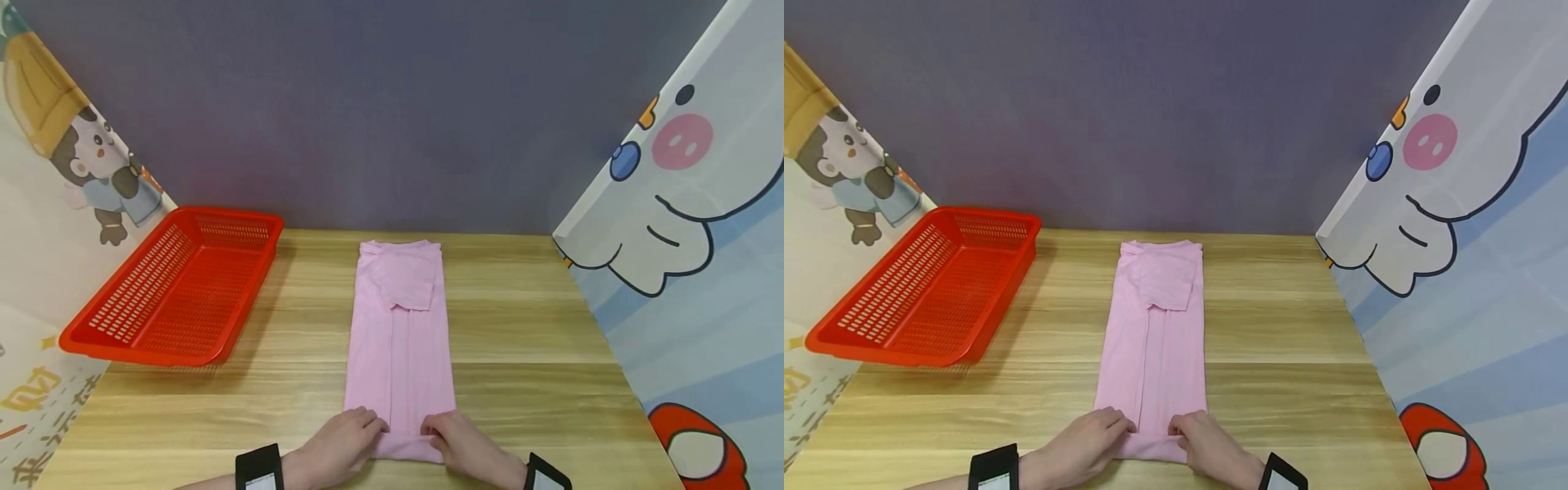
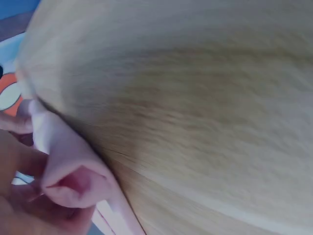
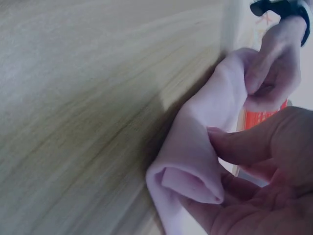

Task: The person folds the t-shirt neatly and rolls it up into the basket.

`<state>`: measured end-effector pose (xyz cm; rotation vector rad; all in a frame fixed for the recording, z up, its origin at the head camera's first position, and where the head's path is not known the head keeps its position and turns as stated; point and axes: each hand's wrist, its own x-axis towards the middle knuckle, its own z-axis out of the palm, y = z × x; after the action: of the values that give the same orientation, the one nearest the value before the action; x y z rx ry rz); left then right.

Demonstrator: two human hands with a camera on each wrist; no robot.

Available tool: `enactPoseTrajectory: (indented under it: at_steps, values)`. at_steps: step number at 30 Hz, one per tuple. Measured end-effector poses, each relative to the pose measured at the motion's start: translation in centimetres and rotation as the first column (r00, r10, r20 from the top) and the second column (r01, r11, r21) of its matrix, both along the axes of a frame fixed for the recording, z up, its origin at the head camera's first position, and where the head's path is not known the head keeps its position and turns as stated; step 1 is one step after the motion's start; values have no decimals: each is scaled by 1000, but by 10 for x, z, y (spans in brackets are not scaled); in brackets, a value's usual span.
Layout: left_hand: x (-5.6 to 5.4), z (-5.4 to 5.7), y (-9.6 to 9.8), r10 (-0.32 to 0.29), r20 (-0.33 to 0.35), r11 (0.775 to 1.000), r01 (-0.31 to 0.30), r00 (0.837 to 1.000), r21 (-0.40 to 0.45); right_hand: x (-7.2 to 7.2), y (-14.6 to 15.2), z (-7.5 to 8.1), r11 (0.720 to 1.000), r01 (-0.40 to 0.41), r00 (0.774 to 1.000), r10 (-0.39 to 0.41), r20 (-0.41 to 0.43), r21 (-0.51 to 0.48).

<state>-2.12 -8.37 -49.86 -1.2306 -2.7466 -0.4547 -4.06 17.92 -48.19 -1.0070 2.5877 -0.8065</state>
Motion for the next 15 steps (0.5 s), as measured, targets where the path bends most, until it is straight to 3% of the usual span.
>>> enactPoseTrajectory:
  at_steps: [3,5,7,10,13,15]
  values:
    - [-2,-2,-2,-65,-180,997,58,981,-43,-1,1,-3,1000,26,1000,-26,13,-17]
    - [-3,-3,-4,-90,-209,995,81,974,-50,-1,1,-4,999,30,999,-29,20,-30]
    - [-3,-3,-5,-94,-154,995,92,984,-23,-1,2,-5,998,15,1000,-16,-13,-54]
    - [-2,-3,-4,-54,3,997,54,999,48,1,2,-7,998,-11,996,6,-93,-58]
    - [-2,-2,-3,0,156,992,-20,988,122,5,2,-9,999,-34,986,31,-167,-15]
    - [-3,-1,-2,27,192,989,-55,981,138,7,2,-10,998,-55,976,62,-210,40]
